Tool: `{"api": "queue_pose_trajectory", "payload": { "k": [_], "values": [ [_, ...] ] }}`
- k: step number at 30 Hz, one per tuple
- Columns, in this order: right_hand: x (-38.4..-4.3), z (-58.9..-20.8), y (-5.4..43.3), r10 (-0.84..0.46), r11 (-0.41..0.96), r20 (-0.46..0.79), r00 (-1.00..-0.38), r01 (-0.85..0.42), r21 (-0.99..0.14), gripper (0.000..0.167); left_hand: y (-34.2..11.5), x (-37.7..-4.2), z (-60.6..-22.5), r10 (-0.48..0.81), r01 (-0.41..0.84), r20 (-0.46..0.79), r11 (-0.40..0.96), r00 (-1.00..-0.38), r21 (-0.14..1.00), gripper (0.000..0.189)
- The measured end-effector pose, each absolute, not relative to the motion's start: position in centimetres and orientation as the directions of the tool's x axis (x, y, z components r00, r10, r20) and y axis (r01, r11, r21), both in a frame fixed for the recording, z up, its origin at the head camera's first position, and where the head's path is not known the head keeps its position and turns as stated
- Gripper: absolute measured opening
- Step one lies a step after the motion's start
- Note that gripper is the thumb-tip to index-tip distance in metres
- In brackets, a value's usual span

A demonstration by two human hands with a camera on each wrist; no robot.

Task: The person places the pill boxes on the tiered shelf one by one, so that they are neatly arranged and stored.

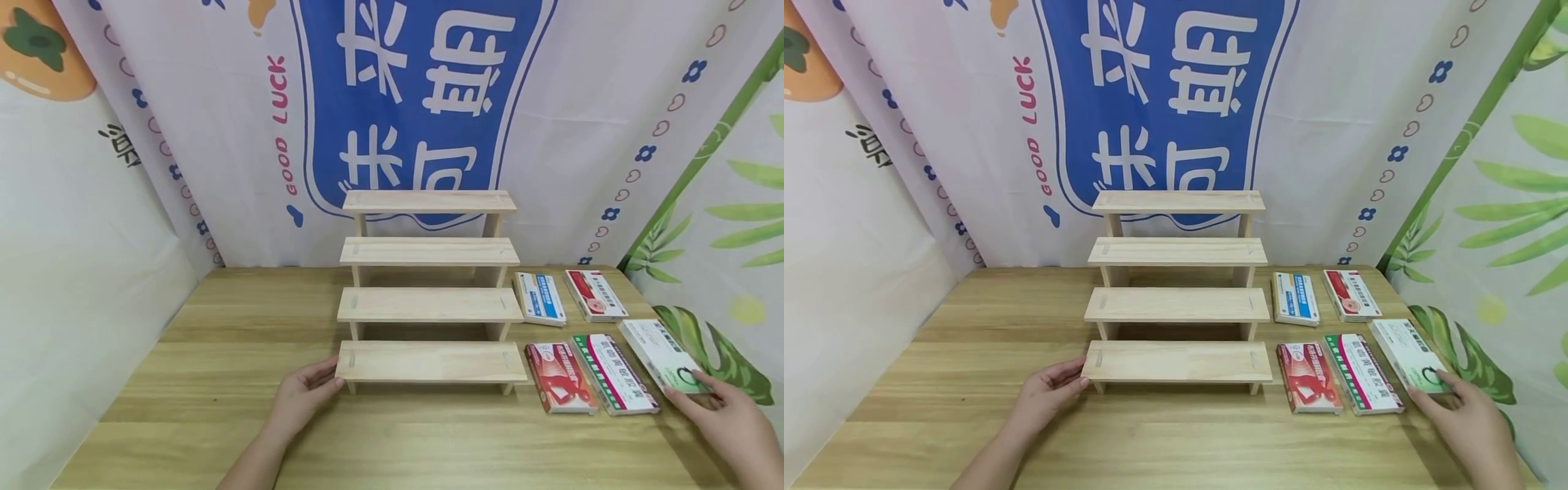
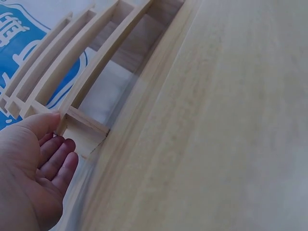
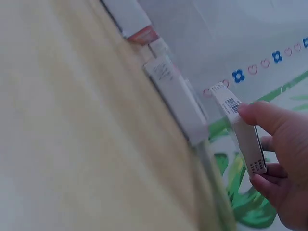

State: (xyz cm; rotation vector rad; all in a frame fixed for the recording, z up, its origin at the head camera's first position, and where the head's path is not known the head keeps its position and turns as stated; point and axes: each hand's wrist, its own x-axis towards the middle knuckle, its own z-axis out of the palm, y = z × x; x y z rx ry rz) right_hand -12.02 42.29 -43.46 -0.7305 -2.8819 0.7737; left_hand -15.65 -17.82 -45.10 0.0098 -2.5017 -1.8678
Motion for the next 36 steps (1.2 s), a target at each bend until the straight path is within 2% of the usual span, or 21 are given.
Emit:
{"api": "queue_pose_trajectory", "payload": {
  "k": [8, 16, 28, 36],
  "values": [
    [-14.6, -37.9, 39.6, 0.277, 0.827, 0.082, -0.957, 0.194, -0.528, 0.084, -17.9, -15.6, -45.1, -0.026, 0.003, 0.011, 0.294, -1.0, 0.956, 0.044],
    [-17.9, -32.9, 35.7, 0.116, 0.837, 0.152, -0.982, 0.014, -0.547, 0.079, -17.9, -15.6, -45.1, -0.02, 0.013, 0.02, 0.281, -1.0, 0.96, 0.044],
    [-22.9, -26.6, 27.8, -0.037, 0.799, 0.154, -0.987, -0.122, -0.589, 0.081, -18.0, -15.7, -45.5, -0.017, 0.013, 0.018, 0.277, -1.0, 0.961, 0.043],
    [-26.6, -24.1, 22.3, -0.114, 0.763, 0.1, -0.988, -0.152, -0.629, 0.076, -17.9, -15.6, -45.3, -0.009, 0.018, 0.021, 0.265, -1.0, 0.964, 0.043]
  ]
}}
